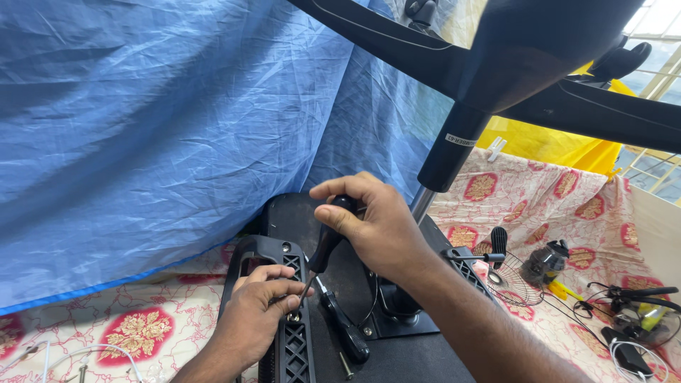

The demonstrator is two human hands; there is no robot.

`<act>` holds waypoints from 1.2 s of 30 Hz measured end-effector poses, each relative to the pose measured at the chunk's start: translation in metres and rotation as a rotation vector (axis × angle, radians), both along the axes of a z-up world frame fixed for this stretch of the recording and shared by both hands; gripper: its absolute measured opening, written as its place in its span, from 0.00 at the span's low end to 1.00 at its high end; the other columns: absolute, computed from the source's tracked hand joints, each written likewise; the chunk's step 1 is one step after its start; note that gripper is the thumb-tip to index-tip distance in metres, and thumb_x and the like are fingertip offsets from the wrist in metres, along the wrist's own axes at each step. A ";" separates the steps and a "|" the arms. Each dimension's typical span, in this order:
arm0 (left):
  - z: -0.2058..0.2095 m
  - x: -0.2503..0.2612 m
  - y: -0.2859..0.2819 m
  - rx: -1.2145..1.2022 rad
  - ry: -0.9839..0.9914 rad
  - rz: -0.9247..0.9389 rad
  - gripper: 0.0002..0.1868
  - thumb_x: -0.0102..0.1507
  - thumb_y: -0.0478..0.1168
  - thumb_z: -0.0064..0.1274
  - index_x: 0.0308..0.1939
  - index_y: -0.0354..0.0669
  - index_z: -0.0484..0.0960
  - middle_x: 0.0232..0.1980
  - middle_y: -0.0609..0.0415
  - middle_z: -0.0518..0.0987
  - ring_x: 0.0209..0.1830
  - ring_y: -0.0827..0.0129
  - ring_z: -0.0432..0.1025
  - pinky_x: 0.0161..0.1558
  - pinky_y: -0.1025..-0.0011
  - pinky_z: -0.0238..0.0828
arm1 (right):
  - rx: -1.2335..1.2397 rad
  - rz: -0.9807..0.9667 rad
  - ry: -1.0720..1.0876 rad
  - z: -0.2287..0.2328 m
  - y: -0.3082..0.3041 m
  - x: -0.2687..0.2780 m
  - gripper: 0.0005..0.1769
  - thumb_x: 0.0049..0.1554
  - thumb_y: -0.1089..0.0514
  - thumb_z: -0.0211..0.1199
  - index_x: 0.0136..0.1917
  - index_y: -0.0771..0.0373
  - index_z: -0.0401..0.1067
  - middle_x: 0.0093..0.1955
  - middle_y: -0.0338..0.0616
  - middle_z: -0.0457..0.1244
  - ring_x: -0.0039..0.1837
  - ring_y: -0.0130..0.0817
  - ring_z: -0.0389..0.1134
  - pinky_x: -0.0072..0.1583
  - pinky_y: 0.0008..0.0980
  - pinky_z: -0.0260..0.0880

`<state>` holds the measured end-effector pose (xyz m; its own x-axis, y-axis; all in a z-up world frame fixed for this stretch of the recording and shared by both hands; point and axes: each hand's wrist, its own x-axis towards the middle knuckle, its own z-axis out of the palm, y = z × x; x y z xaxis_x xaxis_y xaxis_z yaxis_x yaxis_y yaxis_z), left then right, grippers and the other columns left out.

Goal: The person uses a screwdriver to tighten screws on the underside of a black office chair base. They work on multiple screw locations around the central column and side rails, securing the base components together.

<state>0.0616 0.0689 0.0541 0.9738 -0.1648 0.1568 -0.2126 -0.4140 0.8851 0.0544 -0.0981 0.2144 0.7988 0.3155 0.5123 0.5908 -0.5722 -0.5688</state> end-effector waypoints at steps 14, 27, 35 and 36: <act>0.004 0.015 -0.016 -0.304 0.111 -0.086 0.14 0.64 0.33 0.49 0.47 0.40 0.89 0.41 0.56 0.92 0.46 0.75 0.83 0.54 0.74 0.76 | 0.080 0.378 0.107 -0.006 -0.016 0.029 0.17 0.59 0.60 0.65 0.62 0.60 0.76 0.48 0.40 0.69 0.50 0.24 0.70 0.54 0.27 0.74; 0.016 -0.007 -0.034 -0.269 0.056 0.178 0.10 0.62 0.35 0.55 0.42 0.37 0.89 0.37 0.54 0.91 0.39 0.73 0.84 0.48 0.73 0.79 | 0.219 0.748 0.363 -0.010 -0.037 0.055 0.24 0.62 0.51 0.58 0.70 0.56 0.69 0.63 0.40 0.69 0.66 0.32 0.70 0.69 0.36 0.72; 0.015 -0.008 -0.038 -0.178 0.037 0.222 0.10 0.62 0.35 0.55 0.43 0.37 0.89 0.38 0.56 0.90 0.40 0.74 0.83 0.48 0.74 0.79 | 0.076 0.398 -0.043 -0.022 -0.037 0.054 0.19 0.64 0.54 0.64 0.67 0.56 0.78 0.47 0.42 0.64 0.55 0.32 0.62 0.61 0.33 0.68; 0.012 -0.006 -0.038 -0.193 0.030 0.210 0.10 0.62 0.35 0.55 0.44 0.38 0.89 0.38 0.56 0.90 0.41 0.74 0.83 0.49 0.74 0.79 | 0.087 0.370 -0.055 -0.022 -0.039 0.053 0.19 0.63 0.55 0.64 0.66 0.57 0.79 0.46 0.43 0.65 0.54 0.32 0.63 0.60 0.32 0.68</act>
